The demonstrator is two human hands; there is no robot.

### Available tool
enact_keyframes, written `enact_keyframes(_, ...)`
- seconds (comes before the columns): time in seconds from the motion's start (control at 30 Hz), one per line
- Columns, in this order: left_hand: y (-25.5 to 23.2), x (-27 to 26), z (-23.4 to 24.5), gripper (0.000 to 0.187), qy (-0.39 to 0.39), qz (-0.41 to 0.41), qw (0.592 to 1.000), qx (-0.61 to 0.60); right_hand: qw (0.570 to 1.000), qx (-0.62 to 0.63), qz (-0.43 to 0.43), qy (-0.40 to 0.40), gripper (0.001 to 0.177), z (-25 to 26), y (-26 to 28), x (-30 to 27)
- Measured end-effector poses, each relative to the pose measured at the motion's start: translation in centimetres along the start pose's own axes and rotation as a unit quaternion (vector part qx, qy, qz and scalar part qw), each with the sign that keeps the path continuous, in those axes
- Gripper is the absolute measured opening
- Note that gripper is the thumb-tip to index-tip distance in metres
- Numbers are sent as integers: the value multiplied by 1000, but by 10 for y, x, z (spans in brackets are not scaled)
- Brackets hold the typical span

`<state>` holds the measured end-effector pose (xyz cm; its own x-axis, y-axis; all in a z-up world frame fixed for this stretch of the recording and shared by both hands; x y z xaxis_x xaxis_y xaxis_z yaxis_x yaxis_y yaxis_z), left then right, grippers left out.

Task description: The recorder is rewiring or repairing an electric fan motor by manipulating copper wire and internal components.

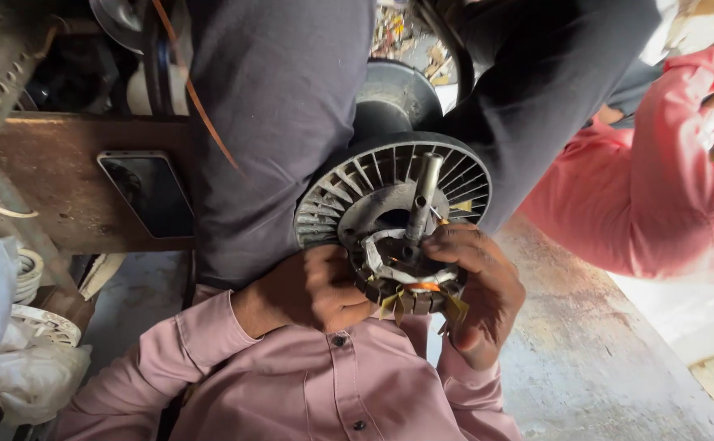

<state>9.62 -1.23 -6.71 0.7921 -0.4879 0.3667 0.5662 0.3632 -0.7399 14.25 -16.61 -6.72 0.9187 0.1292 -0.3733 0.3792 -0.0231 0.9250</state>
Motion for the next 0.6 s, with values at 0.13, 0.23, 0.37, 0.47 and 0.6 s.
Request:
enact_keyframes(0.13,5,-5,-5,7,-1,11,1000,-19,1000,-7,5,19,75,-5,5,5)
enact_keyframes(0.23,9,-10,-10,12,6,25,998,-52,1000,-22,-13,8,67,-3,5,5)
enact_keyframes(0.37,16,-14,-13,11,11,73,991,-110,998,-4,-34,47,57,-7,9,15)
enact_keyframes(0.47,21,-15,-14,10,-3,97,986,-136,996,1,-76,53,53,-12,9,18)
enact_keyframes(0.6,25,-15,-10,13,-23,107,982,-153,991,10,-129,9,48,-9,4,19)
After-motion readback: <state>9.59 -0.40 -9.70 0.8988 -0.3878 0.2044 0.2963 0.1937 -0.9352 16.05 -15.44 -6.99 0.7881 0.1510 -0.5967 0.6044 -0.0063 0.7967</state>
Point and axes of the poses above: each hand's wrist, its own x-axis towards the middle knuckle, its own z-axis out of the back of the hand, y = z × x, the point moved 10 cm from there along x, towards the middle knuckle, and after that the axes turned 13 degrees about x, right-handed, at the moved point
